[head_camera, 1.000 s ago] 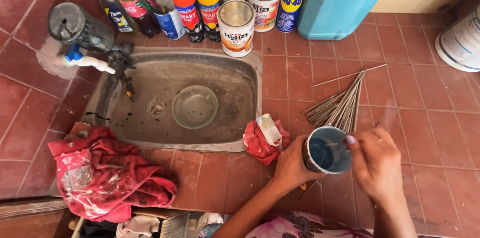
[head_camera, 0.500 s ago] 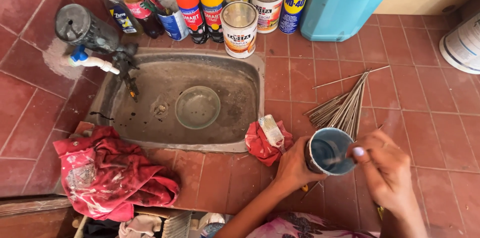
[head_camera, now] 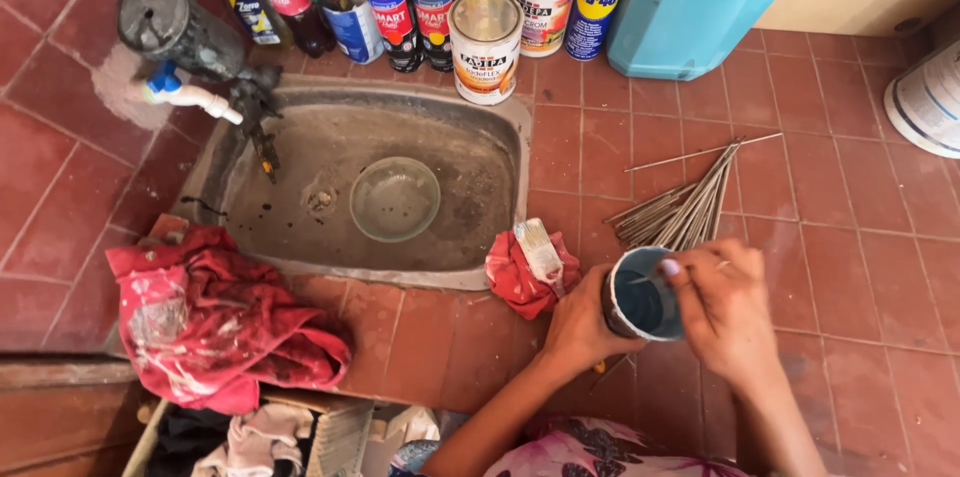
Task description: The person is stirring a blue liquid in a small cup and then opening and mixing a larger can of dark paint in a workshop area.
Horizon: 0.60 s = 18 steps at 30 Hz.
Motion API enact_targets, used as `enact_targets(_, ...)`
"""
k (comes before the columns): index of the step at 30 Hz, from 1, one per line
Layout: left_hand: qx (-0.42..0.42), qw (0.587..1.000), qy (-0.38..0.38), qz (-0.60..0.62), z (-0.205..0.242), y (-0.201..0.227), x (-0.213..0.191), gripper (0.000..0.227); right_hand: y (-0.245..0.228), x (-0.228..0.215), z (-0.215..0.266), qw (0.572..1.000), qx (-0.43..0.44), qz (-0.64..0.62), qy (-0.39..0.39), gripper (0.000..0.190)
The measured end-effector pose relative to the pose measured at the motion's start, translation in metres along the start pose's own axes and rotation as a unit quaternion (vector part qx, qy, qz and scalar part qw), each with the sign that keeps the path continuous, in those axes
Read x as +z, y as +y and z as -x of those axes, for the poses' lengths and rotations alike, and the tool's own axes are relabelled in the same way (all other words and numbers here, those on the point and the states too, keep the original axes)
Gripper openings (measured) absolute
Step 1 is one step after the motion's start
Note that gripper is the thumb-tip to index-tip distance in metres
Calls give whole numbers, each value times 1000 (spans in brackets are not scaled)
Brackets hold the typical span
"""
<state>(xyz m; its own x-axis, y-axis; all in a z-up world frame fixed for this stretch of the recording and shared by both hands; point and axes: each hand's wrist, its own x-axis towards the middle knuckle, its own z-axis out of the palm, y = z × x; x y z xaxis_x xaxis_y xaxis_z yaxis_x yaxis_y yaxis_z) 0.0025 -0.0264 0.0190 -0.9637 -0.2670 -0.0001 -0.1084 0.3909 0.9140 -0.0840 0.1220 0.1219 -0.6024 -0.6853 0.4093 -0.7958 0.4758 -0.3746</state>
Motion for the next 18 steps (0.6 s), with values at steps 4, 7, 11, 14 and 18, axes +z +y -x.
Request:
enact_targets(4,-41,999,36,5,4,1,11,94,5,-3,4,1000,-2,-5,-31,24)
enact_targets(7,-87,994,30,56,10,13,12,98,9,-9,-3,996,-65,27,48,17)
enact_targets(11,-111,991,55,48,11,10,22,98,9,0,-1,991,-104,-81,30,20)
enact_targets(14,-117,990,65,40,12,4,30,99,14,0,-4,989,-132,-3,60,25)
enact_targets(18,-107,990,80,41,17,14,27,99,8,3,0,986,-145,-40,66,22)
